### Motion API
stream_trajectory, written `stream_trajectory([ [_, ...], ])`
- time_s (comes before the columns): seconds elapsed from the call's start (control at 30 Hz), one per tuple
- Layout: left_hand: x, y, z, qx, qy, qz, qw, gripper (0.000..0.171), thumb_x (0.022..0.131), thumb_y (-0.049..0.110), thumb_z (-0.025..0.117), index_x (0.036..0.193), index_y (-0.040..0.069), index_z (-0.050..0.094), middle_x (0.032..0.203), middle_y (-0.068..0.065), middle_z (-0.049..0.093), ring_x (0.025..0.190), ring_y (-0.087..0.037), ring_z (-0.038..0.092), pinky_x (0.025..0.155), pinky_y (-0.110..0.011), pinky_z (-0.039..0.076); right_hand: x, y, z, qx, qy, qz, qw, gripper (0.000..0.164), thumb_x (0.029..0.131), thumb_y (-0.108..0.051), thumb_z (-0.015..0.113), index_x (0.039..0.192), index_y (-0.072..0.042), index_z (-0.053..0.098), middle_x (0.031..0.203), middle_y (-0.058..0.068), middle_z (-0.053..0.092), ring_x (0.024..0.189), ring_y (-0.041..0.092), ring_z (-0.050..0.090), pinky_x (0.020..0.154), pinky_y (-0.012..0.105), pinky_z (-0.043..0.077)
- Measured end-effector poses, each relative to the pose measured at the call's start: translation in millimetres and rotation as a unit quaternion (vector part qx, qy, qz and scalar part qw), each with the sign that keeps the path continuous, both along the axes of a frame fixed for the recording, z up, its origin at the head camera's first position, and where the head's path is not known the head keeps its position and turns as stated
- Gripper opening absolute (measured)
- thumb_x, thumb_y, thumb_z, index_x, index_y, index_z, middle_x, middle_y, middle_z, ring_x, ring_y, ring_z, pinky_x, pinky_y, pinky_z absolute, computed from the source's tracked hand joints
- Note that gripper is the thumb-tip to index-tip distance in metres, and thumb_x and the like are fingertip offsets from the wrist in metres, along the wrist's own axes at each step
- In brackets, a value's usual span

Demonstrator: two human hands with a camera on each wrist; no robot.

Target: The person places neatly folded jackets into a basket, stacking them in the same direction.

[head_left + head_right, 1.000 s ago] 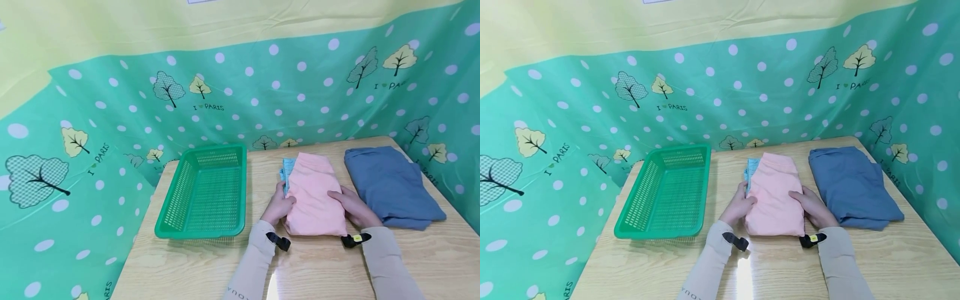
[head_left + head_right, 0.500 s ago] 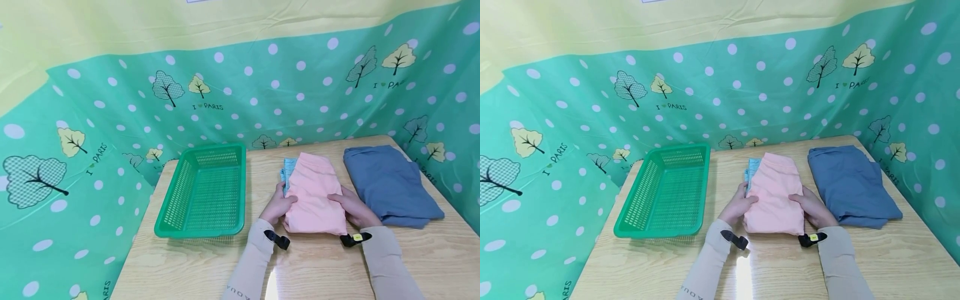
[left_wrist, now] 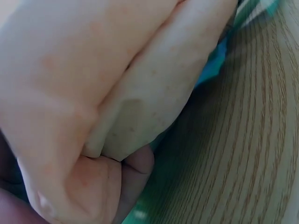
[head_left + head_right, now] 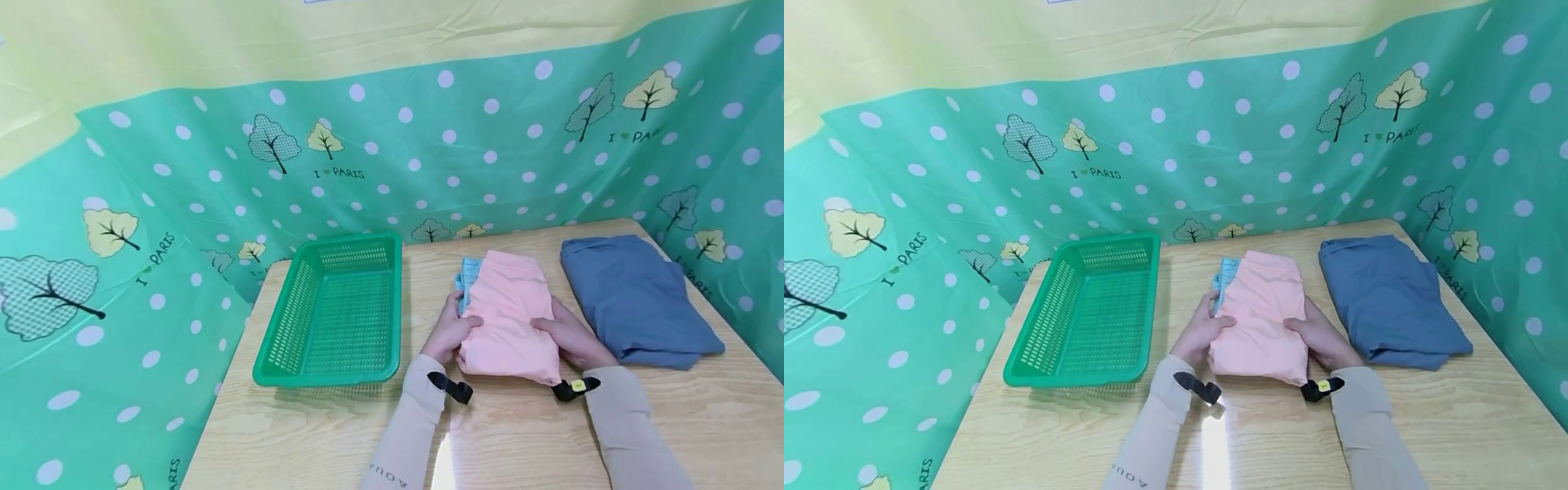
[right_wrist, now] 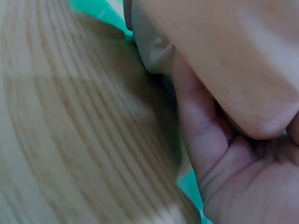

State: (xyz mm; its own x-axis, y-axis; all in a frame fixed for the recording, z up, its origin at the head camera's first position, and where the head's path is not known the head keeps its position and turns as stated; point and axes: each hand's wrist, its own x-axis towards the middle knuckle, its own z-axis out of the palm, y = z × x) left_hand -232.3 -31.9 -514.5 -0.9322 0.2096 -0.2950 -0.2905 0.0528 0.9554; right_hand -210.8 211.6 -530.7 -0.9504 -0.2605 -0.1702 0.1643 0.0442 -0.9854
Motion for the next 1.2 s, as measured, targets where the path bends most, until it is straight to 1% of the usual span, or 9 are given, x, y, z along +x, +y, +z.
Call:
stream_trajectory([
  [0.17, 0.0, -3.2, 1.6, 0.006, -0.003, 0.006, 1.0000, 0.082, 0.091, 0.009, 0.071, 0.160, 0.026, 0.030, 0.168, -0.016, 0.023, 0.142, -0.031, 0.042, 0.117, -0.048, 0.039, 1.9, -2.4, 1.3, -0.004, 0.015, 0.001, 1.000, 0.074, 0.103, -0.001, 0.046, 0.161, 0.003, -0.001, 0.163, 0.029, 0.018, 0.113, -0.007, 0.047, 0.091, 0.009, 0.044],
  [0.37, 0.6, -4.9, 7.8, 0.019, 0.021, 0.016, 0.9995, 0.084, 0.088, 0.005, 0.072, 0.158, 0.030, 0.033, 0.159, -0.010, 0.042, 0.135, -0.026, 0.051, 0.115, -0.045, 0.041, 2.7, -5.0, 3.0, -0.006, 0.027, -0.016, 0.999, 0.074, 0.104, -0.004, 0.047, 0.161, 0.001, 0.000, 0.160, 0.027, 0.021, 0.112, -0.006, 0.048, 0.091, 0.010, 0.045],
  [0.47, 2.3, -4.6, 14.5, 0.029, 0.027, 0.020, 0.9990, 0.085, 0.088, 0.003, 0.072, 0.158, 0.032, 0.033, 0.154, -0.007, 0.048, 0.130, -0.024, 0.055, 0.112, -0.044, 0.044, 2.1, -6.3, 5.5, -0.007, 0.034, -0.022, 0.999, 0.078, 0.104, -0.005, 0.050, 0.163, -0.002, -0.001, 0.162, 0.026, 0.018, 0.120, 0.001, 0.044, 0.093, 0.009, 0.042],
  [0.63, 7.3, -3.4, 27.7, 0.045, 0.036, 0.022, 0.9981, 0.086, 0.088, 0.001, 0.070, 0.159, 0.030, 0.031, 0.149, -0.007, 0.052, 0.125, -0.024, 0.059, 0.108, -0.043, 0.048, 2.6, -6.9, 12.3, -0.004, 0.037, -0.025, 0.999, 0.083, 0.105, -0.009, 0.053, 0.165, -0.010, -0.004, 0.167, 0.022, 0.013, 0.131, 0.013, 0.037, 0.093, 0.008, 0.039],
  [0.77, 12.8, -4.7, 38.5, 0.053, 0.041, 0.027, 0.9974, 0.085, 0.090, 0.001, 0.068, 0.159, 0.031, 0.030, 0.142, -0.006, 0.058, 0.119, -0.022, 0.063, 0.102, -0.041, 0.052, 3.3, -8.2, 17.9, -0.001, 0.054, -0.028, 0.998, 0.081, 0.105, -0.010, 0.054, 0.165, -0.009, 0.000, 0.164, 0.023, 0.018, 0.122, 0.005, 0.045, 0.092, 0.009, 0.044],
  [0.83, 16.6, -6.7, 44.3, 0.054, 0.045, 0.033, 0.9970, 0.084, 0.090, 0.001, 0.068, 0.158, 0.034, 0.031, 0.139, -0.007, 0.059, 0.115, -0.022, 0.065, 0.098, -0.041, 0.054, 3.5, -9.7, 21.4, 0.001, 0.072, -0.028, 0.997, 0.078, 0.105, -0.010, 0.053, 0.165, -0.007, 0.002, 0.159, 0.022, 0.025, 0.114, 0.000, 0.051, 0.089, 0.012, 0.048],
  [0.93, 23.6, -11.0, 54.0, 0.047, 0.059, 0.043, 0.9963, 0.084, 0.090, 0.002, 0.069, 0.157, 0.036, 0.032, 0.143, -0.010, 0.055, 0.115, -0.023, 0.064, 0.097, -0.041, 0.054, 4.5, -13.5, 28.0, 0.000, 0.094, -0.024, 0.995, 0.075, 0.106, -0.011, 0.053, 0.164, -0.005, 0.007, 0.147, 0.016, 0.037, 0.104, -0.001, 0.058, 0.084, 0.016, 0.053],
  [1.03, 31.2, -16.5, 65.6, 0.041, 0.080, 0.045, 0.9949, 0.085, 0.090, 0.002, 0.067, 0.159, 0.035, 0.029, 0.151, -0.014, 0.049, 0.124, -0.027, 0.060, 0.103, -0.045, 0.050, 5.7, -18.8, 37.2, -0.006, 0.107, -0.016, 0.994, 0.073, 0.106, -0.013, 0.053, 0.164, -0.006, 0.009, 0.139, 0.004, 0.043, 0.103, 0.001, 0.060, 0.084, 0.018, 0.055],
  [1.2, 42.3, -28.7, 88.6, 0.005, 0.129, 0.044, 0.9906, 0.085, 0.091, 0.004, 0.064, 0.162, 0.029, 0.023, 0.164, -0.013, 0.033, 0.146, -0.029, 0.040, 0.120, -0.051, 0.034, 5.5, -30.0, 57.3, -0.036, 0.119, 0.009, 0.992, 0.074, 0.106, -0.011, 0.053, 0.165, -0.011, 0.009, 0.133, -0.001, 0.047, 0.101, 0.004, 0.064, 0.082, 0.021, 0.058],
])
